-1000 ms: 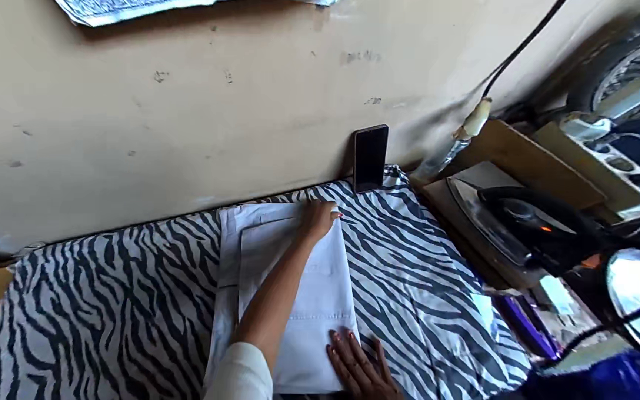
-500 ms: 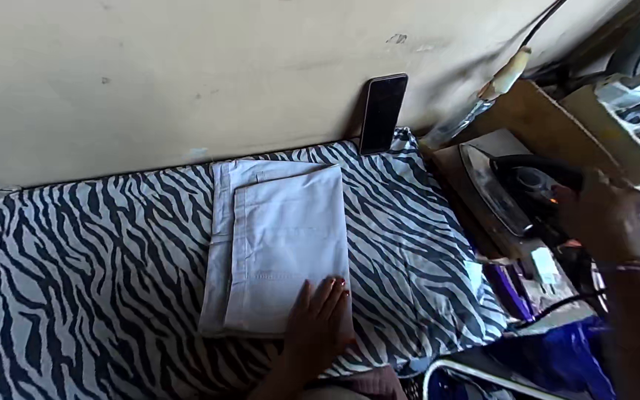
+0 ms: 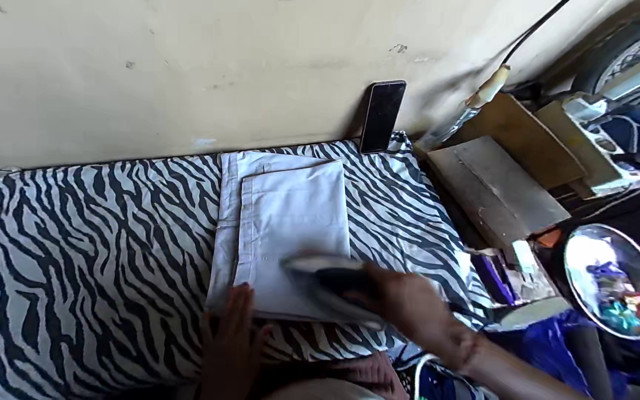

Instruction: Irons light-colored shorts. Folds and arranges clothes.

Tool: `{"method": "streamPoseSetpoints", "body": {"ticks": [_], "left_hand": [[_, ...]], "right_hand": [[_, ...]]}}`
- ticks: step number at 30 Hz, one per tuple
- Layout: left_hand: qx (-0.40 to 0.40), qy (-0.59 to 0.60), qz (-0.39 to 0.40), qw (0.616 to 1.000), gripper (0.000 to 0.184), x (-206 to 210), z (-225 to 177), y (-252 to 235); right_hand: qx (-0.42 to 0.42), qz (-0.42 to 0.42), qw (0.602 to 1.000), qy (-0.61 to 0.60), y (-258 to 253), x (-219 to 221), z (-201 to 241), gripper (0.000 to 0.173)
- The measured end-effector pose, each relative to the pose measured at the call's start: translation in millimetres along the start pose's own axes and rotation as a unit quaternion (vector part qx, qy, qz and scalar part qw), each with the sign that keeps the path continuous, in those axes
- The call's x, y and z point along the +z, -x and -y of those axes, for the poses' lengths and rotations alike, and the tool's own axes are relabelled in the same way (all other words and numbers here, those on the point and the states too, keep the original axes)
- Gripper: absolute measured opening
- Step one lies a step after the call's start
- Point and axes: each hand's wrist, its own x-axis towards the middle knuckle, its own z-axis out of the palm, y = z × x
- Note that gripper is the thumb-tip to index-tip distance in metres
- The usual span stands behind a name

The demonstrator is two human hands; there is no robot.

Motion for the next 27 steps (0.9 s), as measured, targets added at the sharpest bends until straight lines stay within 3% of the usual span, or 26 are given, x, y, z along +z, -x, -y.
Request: {"method": "streamPoseSetpoints", "body": {"ticks": [2,4,8,12,19,24,27], "left_hand": [[-0.043,0.028,-0.024,0.998,0.059,-30.9,18.5,-0.4],[-0.072,0.047,-0.044,0.995,0.053,-61.2,28.7,3.1],[-0.097,0.063,-0.087,0.989,0.043,-102.2,47.8,24.8],[-0.111,0.065,-0.098,0.987,0.034,-113.1,58.8,48.9],[-0.002,0.085,-0.158,0.984,0.032,-106.4,10.1,11.3],[0.053,0.098,-0.192,0.975,0.027,-115.8,-11.7,-7.3],[0.018,0.098,-0.182,0.978,0.029,-125.4,2.2,8.7]], "right_hand": [[-0.057,0.034,0.998,0.015,-13.0,20.6,32.8,0.033],[-0.037,0.094,0.994,0.027,-24.1,17.9,47.4,0.033],[-0.078,-0.041,0.995,0.053,4.7,37.9,13.8,0.023],[-0.1,-0.065,0.99,0.071,4.4,33.8,-1.9,0.024],[-0.119,0.089,0.987,0.059,-42.0,27.5,77.9,0.026],[-0.085,0.114,0.989,0.045,-4.8,27.2,54.6,0.025],[-0.038,0.248,0.965,0.069,3.4,-12.0,22.9,0.032]]}}
